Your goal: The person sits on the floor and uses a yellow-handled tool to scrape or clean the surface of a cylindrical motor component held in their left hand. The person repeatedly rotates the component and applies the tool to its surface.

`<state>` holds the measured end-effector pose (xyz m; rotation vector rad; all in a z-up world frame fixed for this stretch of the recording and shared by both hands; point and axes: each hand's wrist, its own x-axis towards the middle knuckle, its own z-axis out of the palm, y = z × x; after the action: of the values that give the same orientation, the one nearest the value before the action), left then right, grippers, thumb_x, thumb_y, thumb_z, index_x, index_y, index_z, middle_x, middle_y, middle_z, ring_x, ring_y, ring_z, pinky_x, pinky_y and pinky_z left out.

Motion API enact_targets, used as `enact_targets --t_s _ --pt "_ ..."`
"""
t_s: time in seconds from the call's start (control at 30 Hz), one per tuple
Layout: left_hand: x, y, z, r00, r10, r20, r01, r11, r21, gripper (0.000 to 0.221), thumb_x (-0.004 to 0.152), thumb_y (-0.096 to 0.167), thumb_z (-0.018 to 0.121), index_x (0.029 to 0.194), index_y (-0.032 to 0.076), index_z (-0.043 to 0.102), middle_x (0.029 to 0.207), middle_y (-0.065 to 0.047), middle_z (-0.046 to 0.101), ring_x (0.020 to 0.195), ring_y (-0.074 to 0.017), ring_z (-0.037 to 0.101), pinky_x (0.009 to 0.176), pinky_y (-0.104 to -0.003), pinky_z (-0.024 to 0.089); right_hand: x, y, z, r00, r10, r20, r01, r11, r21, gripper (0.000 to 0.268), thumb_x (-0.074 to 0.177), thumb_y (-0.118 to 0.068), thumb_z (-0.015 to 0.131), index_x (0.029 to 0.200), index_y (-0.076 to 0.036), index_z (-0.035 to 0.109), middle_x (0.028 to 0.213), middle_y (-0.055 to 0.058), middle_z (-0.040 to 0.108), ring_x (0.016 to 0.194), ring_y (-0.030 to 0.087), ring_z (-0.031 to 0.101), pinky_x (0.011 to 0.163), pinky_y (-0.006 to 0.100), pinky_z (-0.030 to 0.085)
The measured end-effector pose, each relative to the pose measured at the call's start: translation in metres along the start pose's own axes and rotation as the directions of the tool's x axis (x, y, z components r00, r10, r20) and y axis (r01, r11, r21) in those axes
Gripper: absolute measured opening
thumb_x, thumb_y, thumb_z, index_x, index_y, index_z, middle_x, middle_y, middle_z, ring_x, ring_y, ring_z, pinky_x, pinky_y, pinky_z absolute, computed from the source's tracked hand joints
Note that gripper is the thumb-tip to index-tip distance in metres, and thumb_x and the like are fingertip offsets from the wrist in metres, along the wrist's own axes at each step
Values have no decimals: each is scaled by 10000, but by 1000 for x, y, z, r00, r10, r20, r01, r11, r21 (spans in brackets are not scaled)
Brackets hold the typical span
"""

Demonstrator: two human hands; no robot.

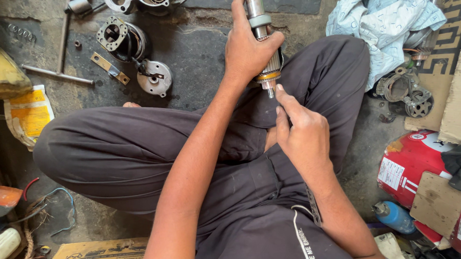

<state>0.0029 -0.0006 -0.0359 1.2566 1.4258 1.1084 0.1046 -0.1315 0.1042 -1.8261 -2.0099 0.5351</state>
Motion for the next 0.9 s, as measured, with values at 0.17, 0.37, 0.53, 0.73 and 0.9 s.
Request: enact_targets --t_s 0.17,0.37,0.53,0.73,0.9 --pt "-1 2 0 1000 -9 -1 9 1000 14 985 759 296 779 1550 155 210 875 -33 754 823 -250 800 793 -417 623 6 -6 -2 996 64 55 -64 998 -1 320 932 5 659 1250 -23 684 895 239 713 785 404 714 679 453 549" --pt "-1 6 -1 999 -32 -35 34 999 42 990 737 311 789 1538 142 233 886 -62 754 861 -314 770 825 -452 589 9 -8 4 1000 18 7 -18 1000 7 320 949 16 652 1267 -5 670 957 256 713 842 415 714 717 454 561" --pt "-3 8 -2 997 17 -69 -14 999 37 977 741 309 785 1540 143 248 924 -72 750 900 -333 754 851 -462 578 4 -6 8 998 -52 -20 51 999 -13 350 945 24 644 1294 22 643 1041 250 723 866 409 721 756 448 571" --pt "0 4 1 998 -31 -58 34 998 45 978 732 332 775 1535 147 247 882 -54 759 875 -313 764 849 -458 580 -2 -3 18 997 -40 -63 38 999 -26 349 961 25 645 1309 23 630 1059 237 729 848 396 726 732 433 566" --pt "1 9 -1 998 -44 -49 47 998 47 1003 707 326 771 1541 146 243 889 -95 759 879 -351 749 838 -477 571 -4 -6 19 998 2 -55 -4 999 -34 373 950 28 644 1324 22 639 949 233 723 777 387 723 694 442 559"
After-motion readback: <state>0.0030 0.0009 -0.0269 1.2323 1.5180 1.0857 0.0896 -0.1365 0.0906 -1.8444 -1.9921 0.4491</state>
